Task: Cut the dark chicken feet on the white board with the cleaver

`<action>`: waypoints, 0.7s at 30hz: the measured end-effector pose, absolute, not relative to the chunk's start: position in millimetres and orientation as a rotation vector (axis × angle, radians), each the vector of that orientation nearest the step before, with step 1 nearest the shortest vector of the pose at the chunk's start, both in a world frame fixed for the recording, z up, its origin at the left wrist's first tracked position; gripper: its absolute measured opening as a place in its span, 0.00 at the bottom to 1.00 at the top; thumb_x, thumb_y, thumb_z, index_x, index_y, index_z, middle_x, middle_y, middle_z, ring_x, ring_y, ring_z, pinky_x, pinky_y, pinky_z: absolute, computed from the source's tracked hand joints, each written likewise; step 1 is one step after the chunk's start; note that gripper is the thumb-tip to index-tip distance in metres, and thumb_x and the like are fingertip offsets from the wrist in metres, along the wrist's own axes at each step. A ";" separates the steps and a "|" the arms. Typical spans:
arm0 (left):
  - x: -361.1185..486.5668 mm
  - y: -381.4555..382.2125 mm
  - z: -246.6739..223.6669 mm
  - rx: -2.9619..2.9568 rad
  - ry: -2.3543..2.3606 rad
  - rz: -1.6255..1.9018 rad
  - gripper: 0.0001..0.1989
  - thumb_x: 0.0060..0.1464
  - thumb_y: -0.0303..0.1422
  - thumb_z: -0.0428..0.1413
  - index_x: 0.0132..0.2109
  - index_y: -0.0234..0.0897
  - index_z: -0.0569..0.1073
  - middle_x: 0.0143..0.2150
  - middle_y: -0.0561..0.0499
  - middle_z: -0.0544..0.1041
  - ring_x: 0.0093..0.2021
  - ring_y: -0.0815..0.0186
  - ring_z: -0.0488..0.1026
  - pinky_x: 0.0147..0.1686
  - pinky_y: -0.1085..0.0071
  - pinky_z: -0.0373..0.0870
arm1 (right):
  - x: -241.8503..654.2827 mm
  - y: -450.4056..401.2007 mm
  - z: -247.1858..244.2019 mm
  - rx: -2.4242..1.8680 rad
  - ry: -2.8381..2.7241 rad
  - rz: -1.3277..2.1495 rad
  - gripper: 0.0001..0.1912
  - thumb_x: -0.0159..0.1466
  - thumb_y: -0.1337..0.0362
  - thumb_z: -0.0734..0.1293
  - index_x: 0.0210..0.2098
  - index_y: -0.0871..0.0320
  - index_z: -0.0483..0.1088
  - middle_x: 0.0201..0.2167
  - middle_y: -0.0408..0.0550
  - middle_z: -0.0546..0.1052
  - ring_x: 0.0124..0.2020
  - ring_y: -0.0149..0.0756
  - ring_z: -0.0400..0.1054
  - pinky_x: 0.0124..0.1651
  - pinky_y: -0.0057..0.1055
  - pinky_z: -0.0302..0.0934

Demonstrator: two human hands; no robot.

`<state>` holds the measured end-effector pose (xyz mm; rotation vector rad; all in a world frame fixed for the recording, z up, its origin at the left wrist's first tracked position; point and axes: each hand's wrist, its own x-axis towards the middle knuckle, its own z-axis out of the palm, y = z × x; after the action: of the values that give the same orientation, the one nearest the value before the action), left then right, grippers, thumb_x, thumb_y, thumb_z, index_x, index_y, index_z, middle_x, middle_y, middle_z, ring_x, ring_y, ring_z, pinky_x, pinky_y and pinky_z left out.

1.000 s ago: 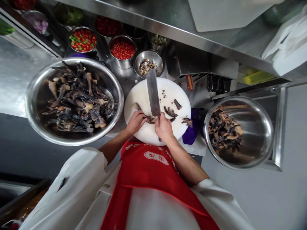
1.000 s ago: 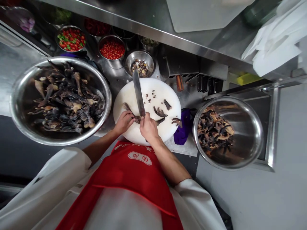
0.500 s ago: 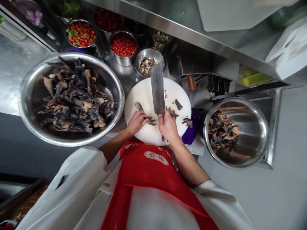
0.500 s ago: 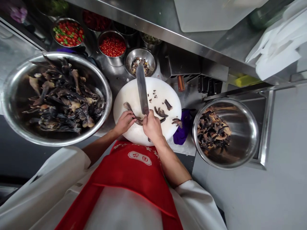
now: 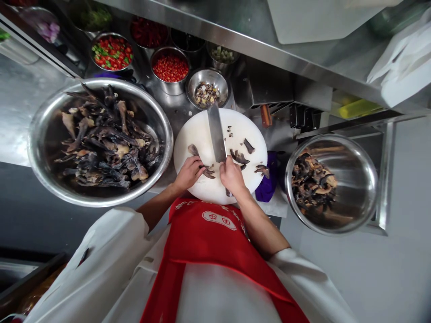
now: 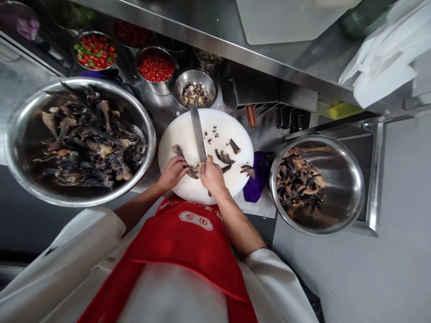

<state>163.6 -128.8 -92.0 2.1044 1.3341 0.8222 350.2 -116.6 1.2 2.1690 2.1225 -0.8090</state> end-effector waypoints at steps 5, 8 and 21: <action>156.0 -124.1 -76.8 2.255 1.435 0.571 0.14 0.56 0.25 0.51 0.49 0.37 0.73 0.56 0.42 0.69 0.57 0.53 0.64 0.55 0.52 0.64 | 364.3 -129.2 4.9 2.162 2.212 -0.927 0.13 0.67 0.62 0.53 0.45 0.60 0.63 0.31 0.54 0.76 0.34 0.47 0.71 0.36 0.34 0.57; 152.3 -119.0 -61.4 2.387 1.486 0.369 0.19 0.53 0.23 0.51 0.51 0.41 0.73 0.63 0.45 0.65 0.65 0.47 0.53 0.60 0.45 0.55 | 370.2 -141.9 -7.6 2.051 2.251 -1.027 0.12 0.66 0.62 0.54 0.42 0.59 0.65 0.32 0.54 0.76 0.37 0.46 0.70 0.38 0.34 0.58; 129.8 -126.1 -41.9 2.473 1.372 0.142 0.10 0.57 0.32 0.52 0.44 0.39 0.75 0.44 0.43 0.73 0.53 0.53 0.66 0.56 0.52 0.60 | 395.0 -76.8 -11.3 2.065 2.408 -0.872 0.11 0.66 0.60 0.55 0.41 0.57 0.65 0.28 0.50 0.75 0.31 0.43 0.68 0.35 0.33 0.56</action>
<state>129.8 -126.1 -41.9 2.4730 1.3722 0.1418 395.0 -76.8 -11.3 2.0653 2.4084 -0.8722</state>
